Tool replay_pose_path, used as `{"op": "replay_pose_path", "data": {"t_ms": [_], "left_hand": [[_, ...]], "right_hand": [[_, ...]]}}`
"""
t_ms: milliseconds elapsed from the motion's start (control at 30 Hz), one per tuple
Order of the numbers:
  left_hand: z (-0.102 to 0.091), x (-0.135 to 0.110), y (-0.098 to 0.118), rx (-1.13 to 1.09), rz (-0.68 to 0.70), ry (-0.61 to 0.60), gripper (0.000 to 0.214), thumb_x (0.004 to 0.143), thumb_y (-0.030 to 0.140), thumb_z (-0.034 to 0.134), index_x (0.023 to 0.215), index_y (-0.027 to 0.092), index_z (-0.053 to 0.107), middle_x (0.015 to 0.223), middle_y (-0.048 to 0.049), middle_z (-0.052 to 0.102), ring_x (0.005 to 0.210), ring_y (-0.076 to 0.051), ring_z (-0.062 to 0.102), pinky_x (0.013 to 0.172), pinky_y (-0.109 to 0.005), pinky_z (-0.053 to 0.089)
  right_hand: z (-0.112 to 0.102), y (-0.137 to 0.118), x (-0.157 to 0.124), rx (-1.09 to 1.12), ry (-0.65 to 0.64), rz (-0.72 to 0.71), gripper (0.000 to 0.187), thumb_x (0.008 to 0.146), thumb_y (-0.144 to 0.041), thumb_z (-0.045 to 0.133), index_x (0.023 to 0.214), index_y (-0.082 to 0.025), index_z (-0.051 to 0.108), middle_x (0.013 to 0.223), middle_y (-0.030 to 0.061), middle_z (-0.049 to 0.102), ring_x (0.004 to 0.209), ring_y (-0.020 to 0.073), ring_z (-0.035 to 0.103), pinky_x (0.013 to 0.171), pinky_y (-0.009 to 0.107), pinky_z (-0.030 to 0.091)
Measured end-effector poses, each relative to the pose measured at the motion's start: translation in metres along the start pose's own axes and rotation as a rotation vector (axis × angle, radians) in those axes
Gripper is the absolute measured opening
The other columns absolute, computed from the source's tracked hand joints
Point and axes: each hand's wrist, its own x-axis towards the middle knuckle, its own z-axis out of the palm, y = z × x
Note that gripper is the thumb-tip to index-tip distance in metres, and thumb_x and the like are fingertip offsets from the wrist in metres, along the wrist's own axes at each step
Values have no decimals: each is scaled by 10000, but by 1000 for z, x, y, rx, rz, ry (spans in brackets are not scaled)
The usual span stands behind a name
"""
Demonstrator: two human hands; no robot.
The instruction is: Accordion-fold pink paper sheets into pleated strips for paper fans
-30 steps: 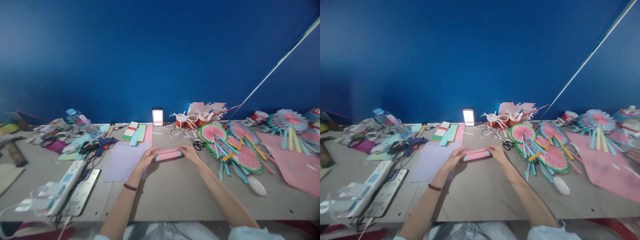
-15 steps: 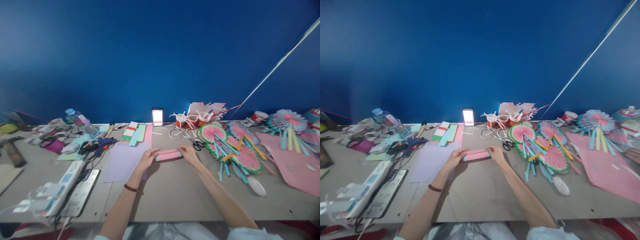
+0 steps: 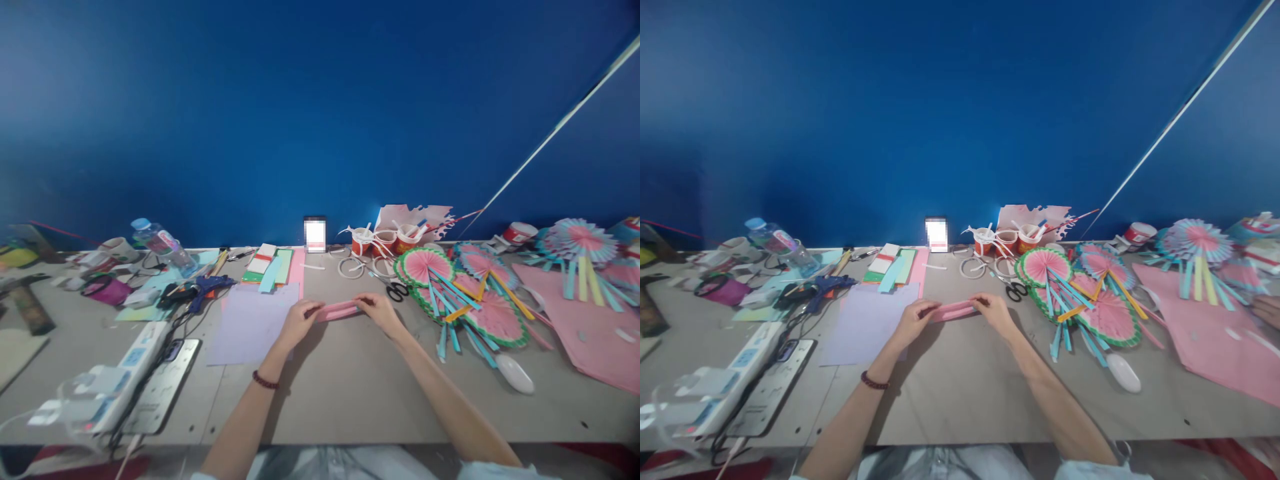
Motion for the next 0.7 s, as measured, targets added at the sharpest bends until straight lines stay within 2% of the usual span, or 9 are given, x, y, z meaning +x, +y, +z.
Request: {"op": "replay_pose_path", "data": {"t_ms": [100, 233, 367, 500, 700], "left_hand": [[-2, -1, 8, 174, 119, 16, 210, 894, 284, 505, 930, 202, 696, 887, -70, 674, 872, -189, 575, 800, -330, 444], [0, -2, 13, 429, 252, 124, 210, 913, 258, 483, 899, 205, 686, 858, -66, 663, 845, -184, 559, 783, -330, 411], [5, -4, 9, 599, 392, 168, 223, 919, 181, 443, 910, 196, 666, 864, -66, 661, 840, -181, 565, 769, -325, 385], [10, -3, 2, 681, 462, 93, 220, 919, 149, 428, 894, 176, 645, 832, -71, 647, 810, -184, 571, 743, -320, 383], [19, -4, -3, 847, 456, 14, 211, 913, 128, 421, 871, 157, 625, 836, -81, 618, 825, -193, 576, 760, -336, 431]], "right_hand": [[-4, -6, -3, -105, 4, -195, 248, 801, -408, 570, 816, -206, 713, 836, 49, 720, 796, 196, 637, 760, 304, 484], [-5, -7, -5, -358, 84, -510, 198, 877, -321, 533, 855, -217, 700, 872, 65, 717, 861, 195, 632, 853, 346, 477], [0, -1, -7, -624, 158, -695, 228, 916, -229, 467, 958, -198, 689, 923, 81, 710, 928, 196, 613, 888, 348, 454], [6, 6, -8, -774, 147, -784, 266, 928, -175, 420, 980, -181, 681, 946, 85, 701, 943, 195, 596, 824, 332, 455], [16, 17, -8, -829, 109, -767, 224, 895, -118, 465, 921, -172, 681, 917, 94, 695, 887, 203, 599, 778, 327, 437]]}}
